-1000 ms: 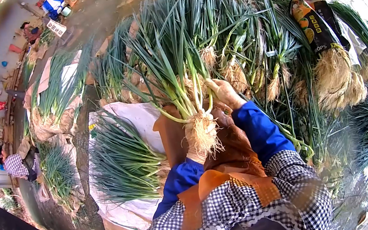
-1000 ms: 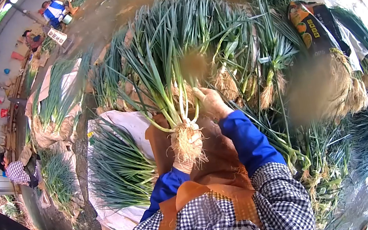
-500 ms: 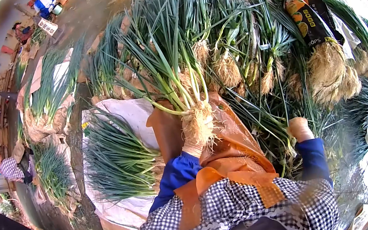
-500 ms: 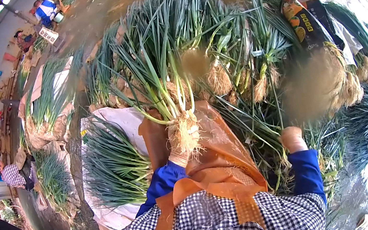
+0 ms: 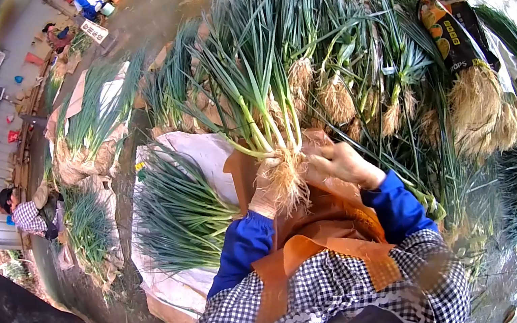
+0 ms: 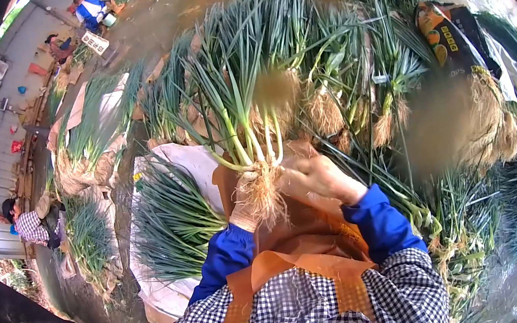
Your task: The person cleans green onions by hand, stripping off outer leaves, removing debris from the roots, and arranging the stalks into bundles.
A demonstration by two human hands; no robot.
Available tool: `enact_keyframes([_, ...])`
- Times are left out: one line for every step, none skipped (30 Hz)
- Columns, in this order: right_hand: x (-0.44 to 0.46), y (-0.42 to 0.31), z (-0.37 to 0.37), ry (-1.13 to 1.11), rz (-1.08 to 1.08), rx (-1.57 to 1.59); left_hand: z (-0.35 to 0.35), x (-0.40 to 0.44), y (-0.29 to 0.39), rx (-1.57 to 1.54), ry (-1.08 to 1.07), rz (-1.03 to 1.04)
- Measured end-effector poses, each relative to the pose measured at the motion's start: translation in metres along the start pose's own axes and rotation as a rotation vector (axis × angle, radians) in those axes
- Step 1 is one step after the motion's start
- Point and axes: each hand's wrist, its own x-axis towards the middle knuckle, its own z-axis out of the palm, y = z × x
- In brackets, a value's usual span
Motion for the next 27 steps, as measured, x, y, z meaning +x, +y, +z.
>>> enact_keyframes([-0.016, 0.009, -0.015, -0.174, -0.049, 0.048, -0.007, 0.001, -0.003, -0.007, -0.009, -0.026])
enact_keyframes([-0.033, 0.018, -0.033, -0.249, -0.051, 0.208, -0.001, -0.001, -0.004, -0.032, -0.012, -0.050])
enact_keyframes([-0.049, 0.005, -0.055, -0.258, 0.323, 0.410, 0.007, -0.002, -0.005, -0.056, -0.019, -0.071])
enact_keyframes([-0.063, 0.035, -0.065, -0.215, 0.414, 0.538, 0.006, -0.001, -0.004, -0.059, -0.018, -0.072])
enact_keyframes([-0.062, 0.037, -0.069, -0.135, 0.484, 0.279, 0.004, 0.001, -0.005, -0.081, -0.015, -0.102])
enact_keyframes([-0.061, 0.065, -0.065, -0.020, 0.362, -0.337, 0.002, 0.000, -0.007, -0.101, -0.010, -0.129])
enact_keyframes([-0.057, 0.090, -0.059, 0.109, 0.211, -0.941, -0.005, 0.000, -0.009, -0.099, -0.011, -0.130])
enact_keyframes([-0.034, 0.036, -0.059, 0.079, 0.467, -0.361, -0.014, 0.005, -0.011, -0.122, -0.008, -0.182])
enact_keyframes([-0.025, 0.045, -0.045, 0.150, 0.424, 0.161, -0.004, 0.003, -0.012, -0.055, 0.011, -0.175])
enact_keyframes([-0.005, 0.066, -0.025, 0.093, 0.397, 0.354, 0.007, 0.001, -0.013, 0.011, 0.031, -0.170])
enact_keyframes([0.009, 0.029, -0.020, 0.014, 0.416, 0.487, 0.009, -0.001, -0.011, 0.034, 0.005, -0.201])
enact_keyframes([0.025, 0.049, -0.002, -0.071, 0.394, 0.704, 0.019, -0.004, -0.010, 0.040, 0.004, -0.204])
enact_keyframes([0.038, 0.049, 0.015, -0.041, 0.428, 0.888, 0.023, -0.006, -0.010, 0.021, 0.003, -0.212])
enact_keyframes([0.047, 0.053, 0.031, -0.002, 0.362, 0.991, 0.028, -0.008, -0.010, 0.001, 0.003, -0.220])
enact_keyframes([0.055, 0.056, 0.041, 0.032, 0.297, 1.091, 0.023, -0.010, -0.010, -0.045, 0.003, -0.230])
enact_keyframes([0.060, 0.062, 0.046, 0.111, 0.323, 1.023, 0.001, -0.009, -0.011, 0.014, -0.031, -0.139])
enact_keyframes([0.056, 0.057, 0.034, 0.158, 0.334, 0.826, -0.008, -0.012, -0.008, 0.107, -0.005, -0.160])
enact_keyframes([0.060, 0.063, 0.029, 0.339, 0.371, 0.872, -0.008, -0.012, -0.008, 0.034, -0.142, -0.179])
enact_keyframes([0.061, 0.072, 0.021, 0.525, 0.406, 0.911, -0.007, -0.010, -0.008, -0.039, -0.281, -0.199])
enact_keyframes([0.054, 0.090, 0.007, 0.512, 0.397, 0.880, 0.020, -0.016, -0.007, -0.029, -0.261, -0.160])
enact_keyframes([0.052, 0.079, -0.007, 0.497, 0.383, 0.849, 0.018, -0.012, -0.007, -0.029, -0.265, -0.160])
enact_keyframes([0.041, 0.066, -0.011, 0.409, 0.465, 0.762, 0.012, -0.010, -0.011, 0.069, -0.125, -0.128])
enact_keyframes([0.034, 0.073, -0.007, 0.280, 0.445, 0.739, 0.004, -0.009, -0.018, 0.161, 0.015, -0.097])
enact_keyframes([0.028, 0.054, 0.004, 0.268, 0.350, 0.648, -0.009, 0.001, -0.023, 0.060, 0.037, -0.170])
enact_keyframes([0.025, 0.034, 0.015, 0.253, 0.248, 0.556, -0.019, 0.010, -0.036, 0.001, 0.054, -0.197])
enact_keyframes([0.027, 0.078, 0.025, 0.301, -0.119, -0.307, -0.021, 0.015, -0.047, -0.006, 0.069, -0.177])
enact_keyframes([0.031, 0.075, 0.022, 0.262, 0.007, -0.580, -0.020, 0.015, -0.055, -0.014, 0.088, -0.158])
